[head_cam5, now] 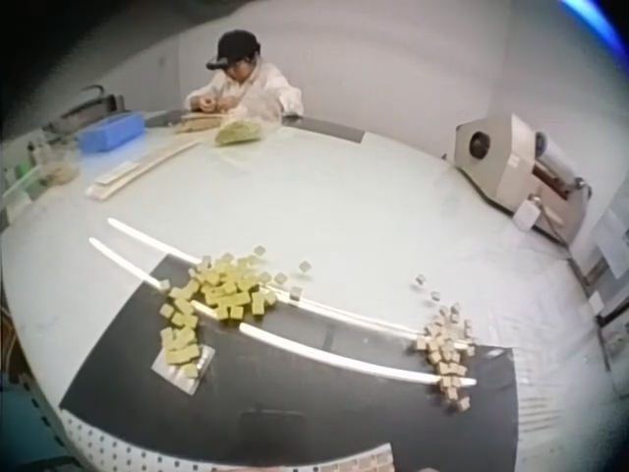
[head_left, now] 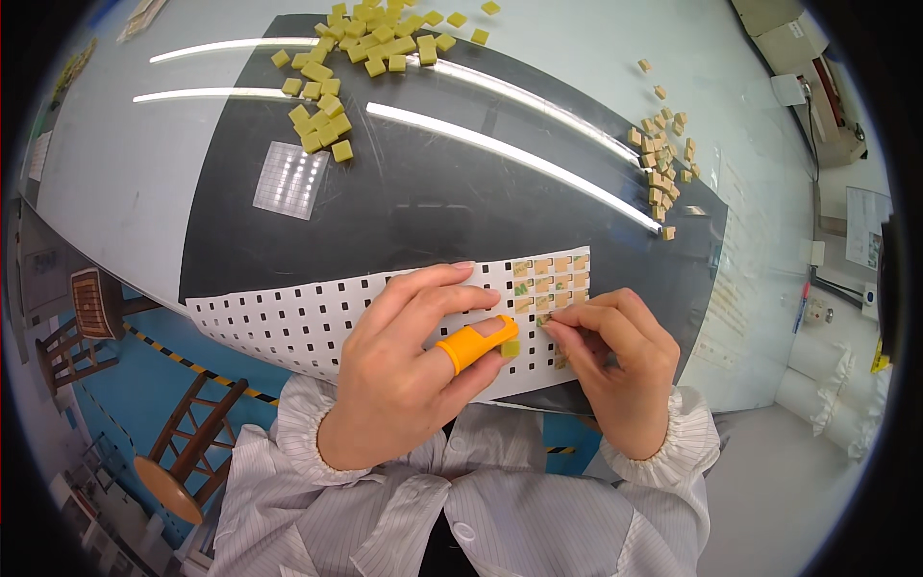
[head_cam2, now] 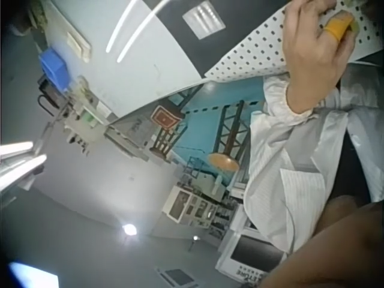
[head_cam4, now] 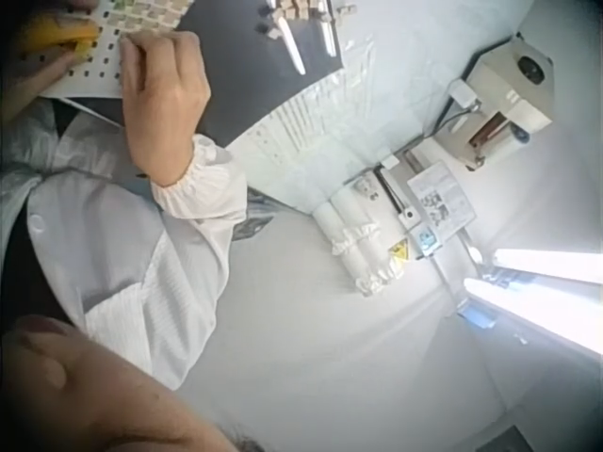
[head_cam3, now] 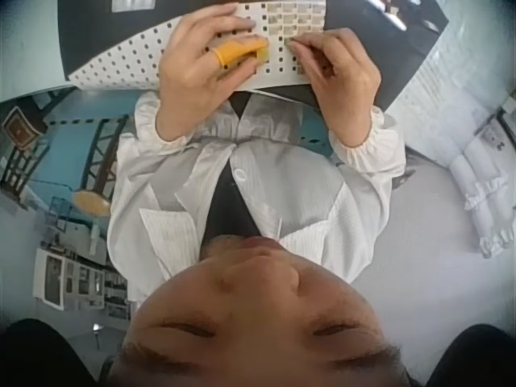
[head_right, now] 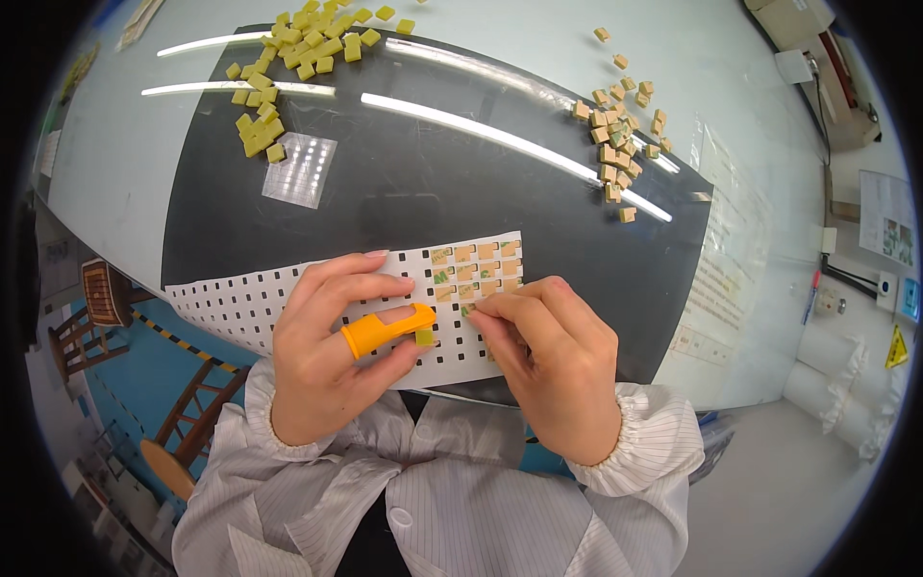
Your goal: The recorder is assembling small yellow components into a grid board.
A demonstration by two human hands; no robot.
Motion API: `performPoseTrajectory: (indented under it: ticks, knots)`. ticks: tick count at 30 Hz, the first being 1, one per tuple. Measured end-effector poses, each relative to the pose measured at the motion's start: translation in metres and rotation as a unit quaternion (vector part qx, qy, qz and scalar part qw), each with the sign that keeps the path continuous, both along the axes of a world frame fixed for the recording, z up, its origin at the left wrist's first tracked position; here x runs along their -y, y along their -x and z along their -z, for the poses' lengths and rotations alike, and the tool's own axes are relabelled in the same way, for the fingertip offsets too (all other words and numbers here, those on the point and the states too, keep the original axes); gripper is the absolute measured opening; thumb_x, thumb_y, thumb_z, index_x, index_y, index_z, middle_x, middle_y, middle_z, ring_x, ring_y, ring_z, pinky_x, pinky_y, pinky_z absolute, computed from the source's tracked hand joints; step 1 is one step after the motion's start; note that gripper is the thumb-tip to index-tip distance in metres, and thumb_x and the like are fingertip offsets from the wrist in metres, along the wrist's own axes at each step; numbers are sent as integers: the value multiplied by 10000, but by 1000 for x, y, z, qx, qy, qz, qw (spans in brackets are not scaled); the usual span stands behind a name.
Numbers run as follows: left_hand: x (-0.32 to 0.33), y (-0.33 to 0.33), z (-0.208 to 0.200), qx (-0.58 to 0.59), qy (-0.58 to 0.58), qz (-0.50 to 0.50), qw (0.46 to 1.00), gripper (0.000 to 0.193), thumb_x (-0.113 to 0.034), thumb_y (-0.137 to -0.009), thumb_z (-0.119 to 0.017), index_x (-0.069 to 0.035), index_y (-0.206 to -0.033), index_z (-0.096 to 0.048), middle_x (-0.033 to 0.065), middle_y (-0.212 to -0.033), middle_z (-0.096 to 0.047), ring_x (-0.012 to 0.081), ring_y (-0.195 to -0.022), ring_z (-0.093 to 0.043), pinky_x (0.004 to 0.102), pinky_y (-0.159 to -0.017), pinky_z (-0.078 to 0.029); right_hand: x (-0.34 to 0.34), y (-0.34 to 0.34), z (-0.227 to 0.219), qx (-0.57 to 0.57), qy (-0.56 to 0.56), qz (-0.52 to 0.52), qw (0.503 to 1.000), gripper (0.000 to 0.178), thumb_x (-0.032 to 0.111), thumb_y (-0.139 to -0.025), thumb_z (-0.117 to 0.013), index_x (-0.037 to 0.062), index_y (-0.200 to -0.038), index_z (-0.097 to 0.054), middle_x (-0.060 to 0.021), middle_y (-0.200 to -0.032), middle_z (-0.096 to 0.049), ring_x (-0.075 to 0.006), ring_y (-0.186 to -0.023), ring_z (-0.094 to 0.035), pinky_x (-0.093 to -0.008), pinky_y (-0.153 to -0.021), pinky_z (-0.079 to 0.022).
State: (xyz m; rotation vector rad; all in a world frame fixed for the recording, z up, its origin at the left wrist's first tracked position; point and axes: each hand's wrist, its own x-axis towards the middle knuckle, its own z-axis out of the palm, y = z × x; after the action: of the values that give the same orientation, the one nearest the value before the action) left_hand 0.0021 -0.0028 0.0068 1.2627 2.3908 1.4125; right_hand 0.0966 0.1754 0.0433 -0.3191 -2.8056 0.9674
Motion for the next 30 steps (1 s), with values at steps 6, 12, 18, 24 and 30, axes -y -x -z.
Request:
performPoseTrajectory:
  ticks: [6, 12, 18, 24, 30]
  knots:
    - [0, 0, 0, 5, -4, -1, 1000, 255, -74, -671, -818, -24, -894, -705, 73, -1060, -673, 309, -1082, -619, 386, -855, -536, -3, 4, -2, 48, 67, 34, 996, 132, -18, -774, -769, 8, -847, -663, -51, -789, -607, -112, -605, -602, -235, -524, -489]
    - [0, 0, 0, 8, -5, 3, 1000, 255, -64, -669, -814, -22, -897, -706, 77, -1056, -676, 313, -1083, -619, 387, -853, -538, -15, 16, -18, 180, 335, 67, 922, 95, 27, -859, -724, -20, -859, -641, -25, -786, -645, -55, -622, -589, -177, -553, -465]
    - [0, 1, 1, 11, -8, 1, 1000, 254, -54, -659, -809, -22, -891, -710, 74, -1058, -678, 315, -1086, -618, 389, -853, -539, -20, 37, -24, 324, 506, 63, 797, 93, 30, -891, -682, -40, -862, -628, -80, -736, -667, -90, -642, -650, -214, -572, -549]
    - [0, 1, 1, 12, -7, 0, 1000, 260, -59, -652, -805, -27, -894, -715, 69, -1059, -675, 313, -1085, -619, 388, -852, -537, -18, 35, -19, 326, 517, 58, 789, 103, 35, -895, -682, -47, -862, -627, -82, -755, -673, -93, -654, -653, -219, -593, -563]
    - [0, 1, 0, 14, -6, -2, 1000, 270, -63, -652, -805, -35, -905, -715, 65, -1059, -673, 310, -1083, -619, 386, -852, -536, -16, 35, -19, 329, 507, 66, 794, 106, 38, -898, -681, -45, -858, -627, -68, -737, -662, -85, -627, -641, -213, -582, -556]
